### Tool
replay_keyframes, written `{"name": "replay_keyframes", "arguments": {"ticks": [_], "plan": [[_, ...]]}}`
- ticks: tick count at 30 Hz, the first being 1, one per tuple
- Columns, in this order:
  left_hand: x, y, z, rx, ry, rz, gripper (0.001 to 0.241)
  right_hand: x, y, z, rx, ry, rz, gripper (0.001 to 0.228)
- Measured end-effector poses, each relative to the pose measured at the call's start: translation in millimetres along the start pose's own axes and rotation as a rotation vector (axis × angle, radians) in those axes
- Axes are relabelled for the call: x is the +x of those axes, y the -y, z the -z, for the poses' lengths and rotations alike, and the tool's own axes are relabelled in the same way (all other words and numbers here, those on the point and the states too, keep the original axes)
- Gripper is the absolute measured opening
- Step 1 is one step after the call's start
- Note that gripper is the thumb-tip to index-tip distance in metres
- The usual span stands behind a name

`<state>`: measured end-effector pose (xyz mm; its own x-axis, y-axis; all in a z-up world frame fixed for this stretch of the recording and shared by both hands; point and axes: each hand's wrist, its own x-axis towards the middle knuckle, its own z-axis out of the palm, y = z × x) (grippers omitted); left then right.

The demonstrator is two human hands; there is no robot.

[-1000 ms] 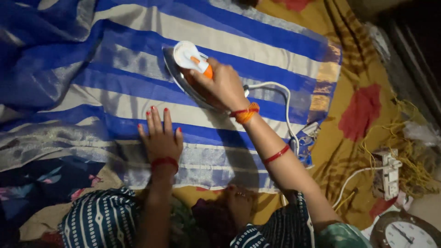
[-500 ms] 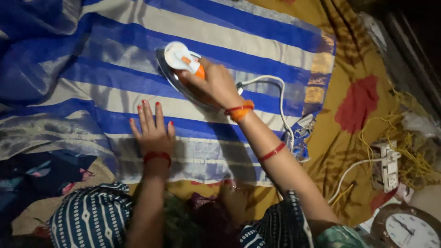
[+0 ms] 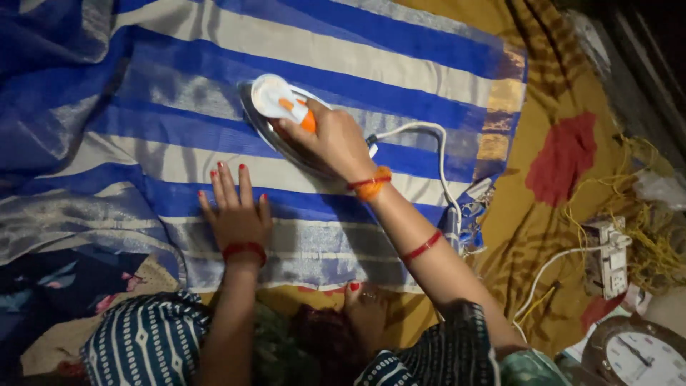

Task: Ironing and folding a blue and silver striped saree on a flat surface.

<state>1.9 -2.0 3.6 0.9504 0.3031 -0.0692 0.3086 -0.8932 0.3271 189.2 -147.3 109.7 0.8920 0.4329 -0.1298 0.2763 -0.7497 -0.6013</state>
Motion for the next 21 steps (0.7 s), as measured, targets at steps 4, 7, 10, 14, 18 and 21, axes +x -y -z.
{"name": "replay_keyframes", "arguments": {"ticks": [4,7,10,14,18,21], "plan": [[-1,1,5,-0.011,-0.006,0.0,0.07,35,0,-8,-0.013,-0.031,0.015,0.059],[-4,-3,4,-0.022,-0.018,-0.021,0.071,32,-1,-4,-0.008,-0.047,0.004,0.059],[-7,-2,5,-0.019,-0.046,-0.039,0.07,12,-2,1,0.015,-0.057,-0.006,0.059],[-5,4,-5,-0.028,-0.045,-0.047,0.072,-34,-9,10,0.063,-0.05,-0.047,0.061],[-4,1,-7,-0.012,0.027,-0.036,0.074,-80,-28,11,0.035,-0.036,-0.122,0.063],[7,3,1,0.026,0.104,-0.02,0.077,-88,-44,5,0.024,-0.06,-0.14,0.065]]}}
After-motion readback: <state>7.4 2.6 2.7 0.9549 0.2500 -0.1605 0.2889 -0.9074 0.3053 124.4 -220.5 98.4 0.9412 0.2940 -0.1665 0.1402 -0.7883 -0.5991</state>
